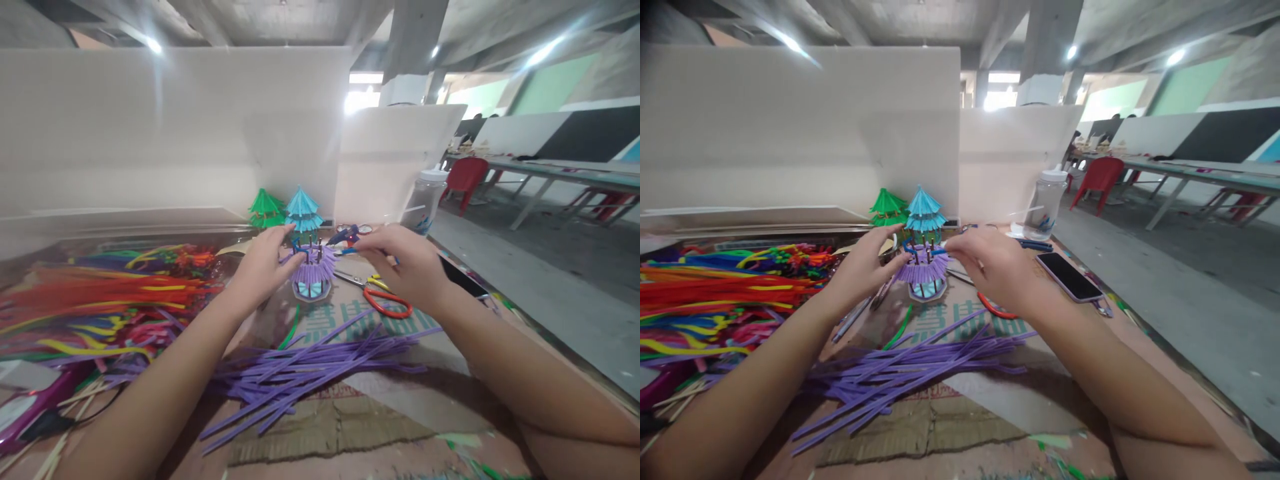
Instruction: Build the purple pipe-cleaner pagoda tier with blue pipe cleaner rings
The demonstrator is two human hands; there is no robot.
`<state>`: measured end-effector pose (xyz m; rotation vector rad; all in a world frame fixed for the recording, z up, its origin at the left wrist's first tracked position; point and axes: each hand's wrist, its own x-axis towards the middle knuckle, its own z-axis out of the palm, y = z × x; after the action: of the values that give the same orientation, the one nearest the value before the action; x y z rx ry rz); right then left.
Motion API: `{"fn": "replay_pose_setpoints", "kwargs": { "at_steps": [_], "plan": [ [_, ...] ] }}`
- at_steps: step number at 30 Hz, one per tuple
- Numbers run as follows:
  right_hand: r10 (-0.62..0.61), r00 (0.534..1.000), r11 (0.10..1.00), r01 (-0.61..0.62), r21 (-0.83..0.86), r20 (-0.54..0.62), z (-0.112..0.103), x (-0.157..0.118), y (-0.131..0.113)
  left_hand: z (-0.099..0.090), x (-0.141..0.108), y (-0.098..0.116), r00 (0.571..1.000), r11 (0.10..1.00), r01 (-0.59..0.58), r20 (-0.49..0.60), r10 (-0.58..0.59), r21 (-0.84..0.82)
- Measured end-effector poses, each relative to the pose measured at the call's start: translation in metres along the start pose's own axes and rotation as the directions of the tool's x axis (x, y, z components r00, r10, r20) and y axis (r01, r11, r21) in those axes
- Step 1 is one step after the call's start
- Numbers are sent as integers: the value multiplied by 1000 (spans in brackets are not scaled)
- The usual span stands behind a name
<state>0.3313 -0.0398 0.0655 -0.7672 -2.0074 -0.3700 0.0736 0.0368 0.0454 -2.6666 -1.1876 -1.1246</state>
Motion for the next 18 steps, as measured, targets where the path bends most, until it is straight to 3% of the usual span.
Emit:
{"fn": "replay_pose_setpoints", "kwargs": {
  "at_steps": [2,4,9,14,18],
  "plan": [
    [-50,995,991,59,-118,83,7,-3,1,-5,-2,13,997,997,-74,-40,72,-35],
    [-24,990,986,47,-162,142,14,-5,2,-5,-6,25,988,985,-154,-21,153,-71],
    [-70,982,974,106,-201,177,19,-5,-5,-1,-13,42,966,964,-255,13,257,-74],
    [-186,970,941,222,-257,157,13,-4,-6,-10,-10,37,961,959,-278,-17,277,-63],
    [-185,982,930,191,-315,49,-5,2,-2,-13,-5,20,975,964,-204,-52,216,172]
  ]
}}
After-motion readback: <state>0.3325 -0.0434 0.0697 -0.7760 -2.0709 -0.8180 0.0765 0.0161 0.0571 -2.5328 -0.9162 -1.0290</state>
